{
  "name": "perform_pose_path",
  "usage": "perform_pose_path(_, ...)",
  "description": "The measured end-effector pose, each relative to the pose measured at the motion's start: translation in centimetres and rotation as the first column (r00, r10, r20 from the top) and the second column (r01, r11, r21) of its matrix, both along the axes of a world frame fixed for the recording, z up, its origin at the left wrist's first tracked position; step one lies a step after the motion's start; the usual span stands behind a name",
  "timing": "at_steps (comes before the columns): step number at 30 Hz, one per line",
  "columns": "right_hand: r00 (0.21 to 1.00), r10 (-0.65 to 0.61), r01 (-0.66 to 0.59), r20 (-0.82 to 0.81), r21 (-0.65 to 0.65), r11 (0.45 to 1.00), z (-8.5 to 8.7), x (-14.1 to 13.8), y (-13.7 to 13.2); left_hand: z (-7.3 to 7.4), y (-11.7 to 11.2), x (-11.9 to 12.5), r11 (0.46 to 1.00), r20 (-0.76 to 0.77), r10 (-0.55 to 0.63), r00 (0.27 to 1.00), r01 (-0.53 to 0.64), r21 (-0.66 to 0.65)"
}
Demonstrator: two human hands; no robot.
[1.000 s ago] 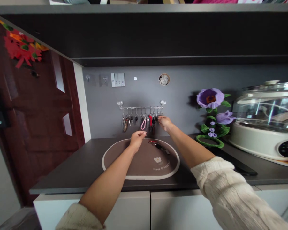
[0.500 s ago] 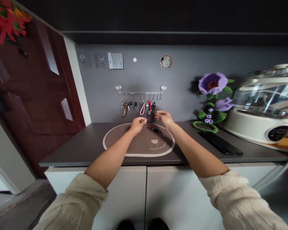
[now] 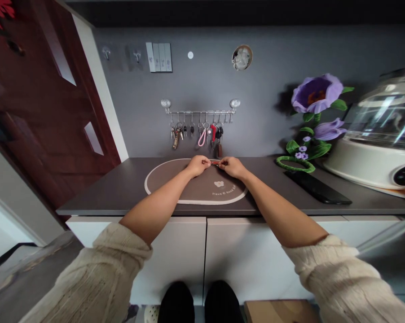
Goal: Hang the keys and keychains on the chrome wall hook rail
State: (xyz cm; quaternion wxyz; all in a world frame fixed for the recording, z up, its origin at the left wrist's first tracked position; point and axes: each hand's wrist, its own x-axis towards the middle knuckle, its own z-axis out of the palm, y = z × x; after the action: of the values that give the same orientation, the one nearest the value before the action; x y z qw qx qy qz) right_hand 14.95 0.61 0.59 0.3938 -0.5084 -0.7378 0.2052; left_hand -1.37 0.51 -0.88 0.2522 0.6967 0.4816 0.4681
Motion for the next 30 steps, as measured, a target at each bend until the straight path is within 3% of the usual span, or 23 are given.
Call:
perform_pose_path(5,0.999,0.030,-0.030,-0.021,0.011,0.999,-0.09,-0.24,0.24,-0.09,0.05,-0.04,1.000,-0.029,0.003,1.000,-0.004,-0.030)
perform_pose_path(10,0.996,0.007,-0.013,0.087,0.066,0.998,-0.21,-0.23,0.57,-0.05,0.16,-0.02,0.999,-0.042,-0.003,0.999,0.000,-0.053)
perform_pose_path(15,0.998,0.025,-0.026,0.066,0.007,1.000,-0.26,-0.11,0.86,0.05,0.11,-0.07,0.999,-0.039,-0.006,0.999,0.004,-0.050)
perform_pose_path(23,0.970,0.145,-0.169,-0.193,-0.114,0.979,0.03,-0.03,0.53,0.18,0.04,-0.05,1.000,-0.024,-0.005,1.000,0.005,-0.010)
perform_pose_path(30,0.833,0.157,-0.284,-0.531,-0.166,0.944,-0.01,-0.42,0.59,0.62,-0.41,0.27,0.997,0.085,-0.070,0.994,0.071,-0.008)
